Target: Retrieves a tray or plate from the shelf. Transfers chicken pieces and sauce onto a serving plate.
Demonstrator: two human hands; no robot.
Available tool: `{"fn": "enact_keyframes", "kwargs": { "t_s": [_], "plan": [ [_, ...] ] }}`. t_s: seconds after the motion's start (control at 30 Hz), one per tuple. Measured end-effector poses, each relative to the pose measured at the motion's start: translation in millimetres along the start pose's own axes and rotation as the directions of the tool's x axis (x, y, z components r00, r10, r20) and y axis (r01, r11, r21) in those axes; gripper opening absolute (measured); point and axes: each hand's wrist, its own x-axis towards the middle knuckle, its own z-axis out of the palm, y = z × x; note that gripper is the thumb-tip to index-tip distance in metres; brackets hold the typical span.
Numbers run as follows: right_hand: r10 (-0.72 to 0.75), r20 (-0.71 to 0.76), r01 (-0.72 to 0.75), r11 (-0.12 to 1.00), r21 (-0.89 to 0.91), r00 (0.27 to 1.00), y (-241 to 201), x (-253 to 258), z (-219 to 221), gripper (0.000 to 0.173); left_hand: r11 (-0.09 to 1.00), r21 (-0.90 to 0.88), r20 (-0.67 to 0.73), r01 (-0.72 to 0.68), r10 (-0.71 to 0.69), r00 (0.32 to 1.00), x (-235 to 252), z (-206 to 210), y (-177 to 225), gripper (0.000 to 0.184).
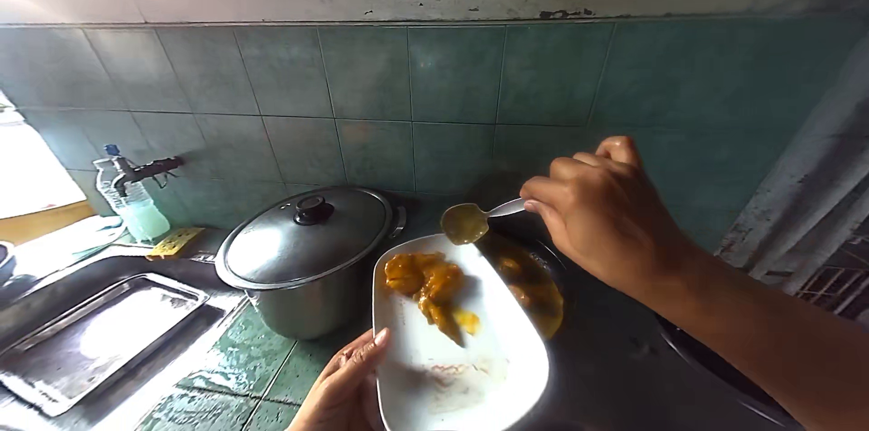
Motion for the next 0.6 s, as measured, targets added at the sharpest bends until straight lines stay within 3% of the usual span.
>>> {"fn": "enact_keyframes", "kwargs": {
  "t_s": [0.13, 0.3, 0.43, 0.6],
  "plan": [
    [0.04, 0.035, -0.043, 0.997, 0.065, 0.999, -4, -12, 2, 0.013, 0.999, 0.005, -0.021, -0.04, 0.04, 0.999, -4, 0, 3, 0.026],
    [0.228, 0.266, -0.302, 0.909, 0.286, 0.937, 32, -12, 3, 0.008, 0.989, 0.086, -0.103, -0.12, 0.129, 0.986, -10, -15, 7, 0.027],
    [0.285, 0.452, -0.376, 0.918, 0.125, 0.845, 60, -21, 26, 0.009, 0.935, 0.259, -0.167, -0.243, 0.292, 0.942, -23, -32, 15, 0.029],
    [0.255, 0.695, -0.317, 0.947, -0.041, 0.672, 38, -45, 65, 0.01, 0.861, 0.408, -0.256, -0.302, 0.426, 0.868, -40, -44, 26, 0.026]
  ]
}}
